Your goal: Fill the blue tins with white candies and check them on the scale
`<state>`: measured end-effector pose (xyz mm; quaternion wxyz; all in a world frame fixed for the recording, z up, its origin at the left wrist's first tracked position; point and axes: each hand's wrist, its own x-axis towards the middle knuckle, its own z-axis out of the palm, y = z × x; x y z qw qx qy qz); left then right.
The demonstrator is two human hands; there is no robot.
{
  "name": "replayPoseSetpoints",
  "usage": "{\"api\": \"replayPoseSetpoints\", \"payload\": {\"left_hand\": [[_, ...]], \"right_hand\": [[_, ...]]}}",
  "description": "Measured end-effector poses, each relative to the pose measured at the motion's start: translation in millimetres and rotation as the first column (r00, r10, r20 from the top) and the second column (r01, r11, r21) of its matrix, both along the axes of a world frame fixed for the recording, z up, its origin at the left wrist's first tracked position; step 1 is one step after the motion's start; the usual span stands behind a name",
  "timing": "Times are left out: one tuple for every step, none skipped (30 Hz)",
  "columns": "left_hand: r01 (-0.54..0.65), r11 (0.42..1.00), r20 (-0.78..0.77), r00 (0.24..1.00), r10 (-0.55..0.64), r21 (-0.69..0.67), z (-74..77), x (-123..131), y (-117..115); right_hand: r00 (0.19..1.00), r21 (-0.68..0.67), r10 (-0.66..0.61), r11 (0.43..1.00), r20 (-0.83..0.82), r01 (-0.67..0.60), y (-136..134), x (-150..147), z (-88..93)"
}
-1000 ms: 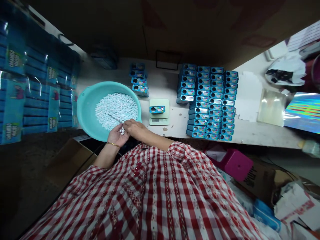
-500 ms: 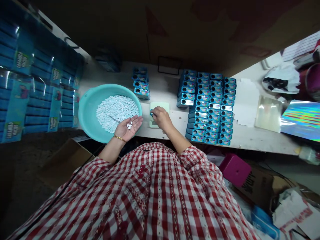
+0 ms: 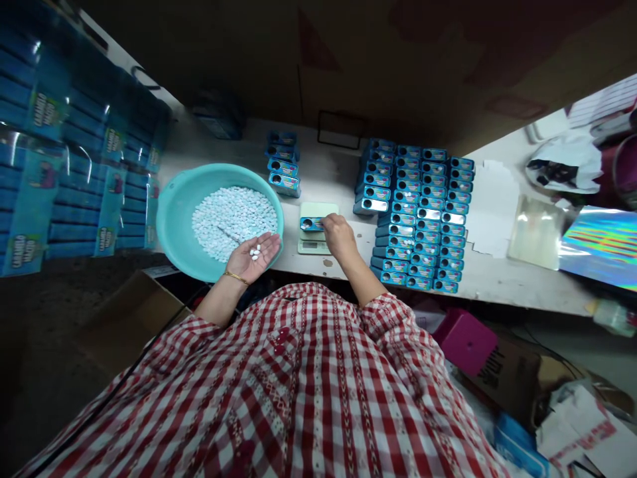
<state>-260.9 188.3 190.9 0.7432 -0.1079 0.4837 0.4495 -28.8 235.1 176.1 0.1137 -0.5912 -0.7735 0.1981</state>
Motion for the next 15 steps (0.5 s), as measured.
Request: {"api": "replayPoseSetpoints", "payload": {"left_hand": [[-0.002, 1.0, -0.001, 1.0, 0.002, -0.004, 0.4, -0.1, -0.2], [-0.004, 1.0, -0.001, 1.0, 0.004, -0.005, 0.9, 0.0, -0.2], [-0.005, 1.0, -0.001, 1.0, 0.005, -0.004, 1.6, 0.0, -0.1], [-0.004, 1.0, 0.002, 1.0, 0.004, 0.0, 2.2, 0.0, 0.0], [-0.002, 1.0, 0.005, 1.0, 0.002, 0.005, 2.7, 0.0, 0.1], [0.001, 1.0, 0.006, 1.0, -0.001, 0.008, 3.1, -0.3, 0.1], [0.001, 1.0, 0.003, 1.0, -0.001, 0.008, 3.3, -0.7, 0.1], [0.0, 1.0, 0.0, 1.0, 0.0, 0.005, 3.3, -1.2, 0.0], [-0.003, 1.0, -0.004, 1.0, 0.003, 0.001, 3.3, -1.9, -0.2], [-0.007, 1.0, -0.008, 1.0, 0.007, -0.002, 3.1, -2.6, -0.4], [-0.011, 1.0, -0.011, 1.0, 0.011, -0.005, 3.0, -3.4, -0.7], [-0.012, 1.0, -0.011, 1.0, 0.012, -0.005, 2.9, -3.9, -1.0], [-0.009, 1.0, -0.009, 1.0, 0.009, -0.004, 2.9, -4.2, -1.3], [-0.004, 1.0, -0.005, 1.0, 0.004, -0.003, 3.0, -4.2, -1.6], [0.003, 1.0, 0.0, 1.0, -0.003, -0.001, 3.1, -3.7, -1.9]], "right_hand": [[0.999, -0.021, 0.028, 0.999, 0.029, -0.027, 0.1, -2.9, 0.3], [0.997, -0.04, 0.063, 0.997, 0.041, -0.062, 0.1, -7.5, 1.0], [0.994, -0.052, 0.1, 0.994, 0.042, -0.097, 0.0, -13.3, 2.0], [0.991, -0.059, 0.13, 0.99, 0.041, -0.128, -0.2, -20.0, 3.2], [0.987, -0.061, 0.153, 0.987, 0.043, -0.151, -0.3, -26.8, 4.6], [0.984, -0.061, 0.168, 0.984, 0.052, -0.165, -0.3, -33.2, 5.8], [0.982, -0.061, 0.177, 0.983, 0.071, -0.173, 0.1, -38.6, 6.8], [0.979, -0.062, 0.182, 0.982, 0.096, -0.177, 0.9, -42.4, 7.6], [0.975, -0.065, 0.186, 0.982, 0.123, -0.179, 2.1, -44.5, 8.2], [0.971, -0.07, 0.187, 0.981, 0.146, -0.179, 3.5, -44.9, 8.9], [0.97, -0.069, 0.182, 0.982, 0.158, -0.173, 4.9, -43.7, 9.8], [0.974, -0.059, 0.166, 0.986, 0.153, -0.159, 5.7, -41.5, 11.2], [0.982, -0.042, 0.141, 0.99, 0.126, -0.137, 5.5, -39.3, 13.1], [0.99, -0.021, 0.116, 0.993, 0.077, -0.114, 3.9, -37.9, 15.5], [0.995, -0.002, 0.103, 0.995, 0.013, -0.103, 0.5, -38.3, 18.3]]}}
